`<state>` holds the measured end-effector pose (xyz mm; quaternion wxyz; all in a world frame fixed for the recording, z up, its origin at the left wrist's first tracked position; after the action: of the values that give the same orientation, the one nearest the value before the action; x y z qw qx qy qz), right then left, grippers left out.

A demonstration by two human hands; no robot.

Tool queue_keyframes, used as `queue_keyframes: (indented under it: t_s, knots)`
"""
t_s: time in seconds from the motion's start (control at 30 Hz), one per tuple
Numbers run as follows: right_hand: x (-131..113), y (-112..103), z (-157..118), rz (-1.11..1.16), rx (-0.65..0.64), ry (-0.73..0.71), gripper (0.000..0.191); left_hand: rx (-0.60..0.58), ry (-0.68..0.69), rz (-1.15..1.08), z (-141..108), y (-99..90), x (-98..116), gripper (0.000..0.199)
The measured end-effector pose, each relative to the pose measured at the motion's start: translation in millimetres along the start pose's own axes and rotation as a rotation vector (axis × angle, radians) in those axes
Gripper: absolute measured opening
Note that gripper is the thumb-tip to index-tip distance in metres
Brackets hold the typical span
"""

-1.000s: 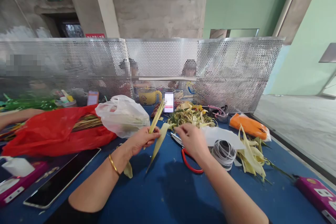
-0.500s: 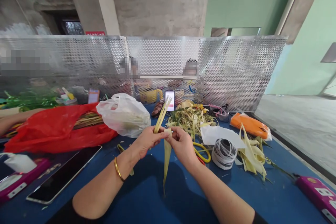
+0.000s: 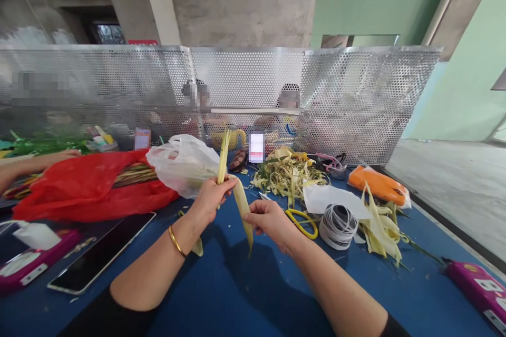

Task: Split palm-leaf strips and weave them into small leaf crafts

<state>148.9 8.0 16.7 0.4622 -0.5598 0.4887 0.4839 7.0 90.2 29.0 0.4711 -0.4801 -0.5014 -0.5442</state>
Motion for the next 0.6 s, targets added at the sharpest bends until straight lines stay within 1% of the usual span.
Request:
queue_keyframes:
  t_s: [0.1,0.2,0.33,0.47,0.53,0.6]
  knots:
    - [0,-2,0,0.017,-0.002,0.044,0.024,0.074,-0.016,-0.052,8,-8.4,2,0.02]
    - [0,-4,0,0.029,0.01,0.072,0.024,0.107,-0.049,-0.112,14,-13.3,2,0.024]
    - [-2,-6,-1,0.018,-0.015,0.043,0.027,0.126,-0.07,-0.159,17,-14.5,1,0.024]
    - [-1,-9,0,-0.006,0.006,0.019,0.03,0.148,-0.058,-0.173,17,-15.1,1,0.022]
    - [0,-9,-1,-0.054,-0.034,0.032,0.031,0.145,-0.05,-0.168,18,-15.7,1,0.022]
    - [0,-8,-2,-0.141,-0.137,0.072,0.033,0.108,-0.049,-0.156,17,-15.4,1,0.02]
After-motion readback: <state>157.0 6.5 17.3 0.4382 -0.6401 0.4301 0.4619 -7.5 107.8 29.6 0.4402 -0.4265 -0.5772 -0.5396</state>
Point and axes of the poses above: each hand's wrist, its own z-axis towards the middle knuckle, its own y-axis out of the palm, x = y × z, the point moved 2 cm from there along z, towards the middle knuckle, and after that the axes turned 1 degree about z, right-handed, at the moved point
